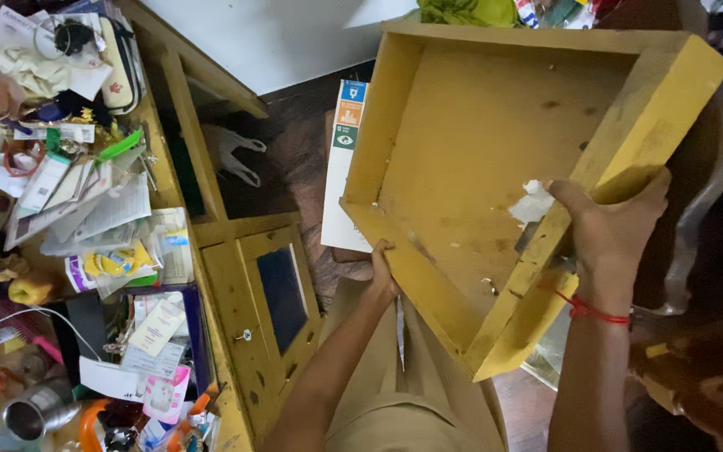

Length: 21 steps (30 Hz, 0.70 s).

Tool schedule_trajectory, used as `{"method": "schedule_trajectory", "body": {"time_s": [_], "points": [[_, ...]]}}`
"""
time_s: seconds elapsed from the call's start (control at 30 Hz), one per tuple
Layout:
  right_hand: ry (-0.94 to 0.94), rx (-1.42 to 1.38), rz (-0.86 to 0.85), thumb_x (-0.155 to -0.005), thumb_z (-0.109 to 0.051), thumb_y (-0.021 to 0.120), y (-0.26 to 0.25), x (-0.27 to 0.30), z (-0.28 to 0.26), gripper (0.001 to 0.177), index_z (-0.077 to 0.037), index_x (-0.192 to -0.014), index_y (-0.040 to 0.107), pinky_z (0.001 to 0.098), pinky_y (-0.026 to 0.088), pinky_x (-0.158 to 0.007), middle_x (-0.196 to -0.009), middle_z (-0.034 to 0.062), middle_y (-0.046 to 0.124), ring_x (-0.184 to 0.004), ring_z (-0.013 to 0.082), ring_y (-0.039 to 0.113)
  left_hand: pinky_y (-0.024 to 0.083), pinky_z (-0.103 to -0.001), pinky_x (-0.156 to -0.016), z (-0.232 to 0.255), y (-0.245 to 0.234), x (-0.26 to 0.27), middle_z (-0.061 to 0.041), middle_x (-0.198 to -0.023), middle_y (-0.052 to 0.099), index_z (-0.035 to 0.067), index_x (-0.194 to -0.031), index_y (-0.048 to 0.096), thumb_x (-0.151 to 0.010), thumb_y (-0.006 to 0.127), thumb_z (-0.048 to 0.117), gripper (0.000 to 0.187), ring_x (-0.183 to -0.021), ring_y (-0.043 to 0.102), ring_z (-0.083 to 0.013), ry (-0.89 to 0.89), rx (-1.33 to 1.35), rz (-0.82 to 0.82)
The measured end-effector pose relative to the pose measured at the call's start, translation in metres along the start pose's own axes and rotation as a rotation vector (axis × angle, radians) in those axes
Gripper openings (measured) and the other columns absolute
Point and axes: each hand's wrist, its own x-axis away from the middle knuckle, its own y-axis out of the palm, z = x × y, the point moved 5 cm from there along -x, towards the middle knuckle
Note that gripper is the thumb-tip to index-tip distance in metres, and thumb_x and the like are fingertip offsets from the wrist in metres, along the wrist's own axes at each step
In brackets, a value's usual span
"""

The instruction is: The person is sitting on the floor and organizing a wooden drawer. They pick up small beads and a beaded bracelet from a paper sheet inside the drawer, then lift the paper and the drawer itself to inspect the contents.

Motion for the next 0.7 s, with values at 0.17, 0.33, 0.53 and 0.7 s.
{"method": "schedule_trajectory", "body": {"time_s": [0.17,0.33,0.53,0.7], "points": [[-0.090,0.219,0.011,-0.072,-0.024,0.097,0.004,-0.008,0.001,0.104,0.013,-0.148,0.036,0.0454,0.047,-0.112,-0.138,0.0300,0.049,-0.130,0.0396,0.054,0.058,-0.048,-0.084,-0.005,0.005,-0.006,-0.017,-0.112,0.064,0.003,-0.131,0.054,-0.082,0.054,0.040,0.062,-0.099,0.066,-0.0327,0.016,0.087,-0.122],[-0.034,0.277,-0.004,-0.072,-0.032,0.097,0.011,-0.015,0.000,0.112,0.013,-0.152,0.032,0.0487,0.043,-0.111,-0.139,0.0338,0.043,-0.130,0.0452,0.048,0.058,-0.052,-0.086,-0.012,0.000,-0.015,-0.020,-0.112,0.064,0.003,-0.130,0.054,-0.079,0.054,0.041,0.064,-0.101,0.067,-0.0349,0.037,-0.064,0.088],[-0.078,0.300,-0.003,-0.070,-0.035,0.100,0.022,-0.025,0.000,0.130,0.016,-0.158,0.019,0.0509,0.041,-0.114,-0.143,0.0365,0.038,-0.134,0.0483,0.044,0.056,-0.053,-0.096,-0.018,0.015,-0.018,-0.020,-0.123,0.061,0.001,-0.137,0.052,-0.085,0.056,0.038,0.065,-0.110,0.064,-0.0365,0.025,0.172,-0.129],[-0.054,0.317,-0.033,-0.071,-0.037,0.099,0.028,-0.027,-0.019,0.130,0.015,-0.160,0.018,0.0528,0.041,-0.113,-0.143,0.0350,0.040,-0.134,0.0492,0.043,0.056,-0.055,-0.092,-0.022,0.022,-0.014,-0.020,-0.117,0.065,0.004,-0.131,0.054,-0.080,0.053,0.040,0.062,-0.108,0.066,-0.0371,-0.001,0.162,0.026]]}}
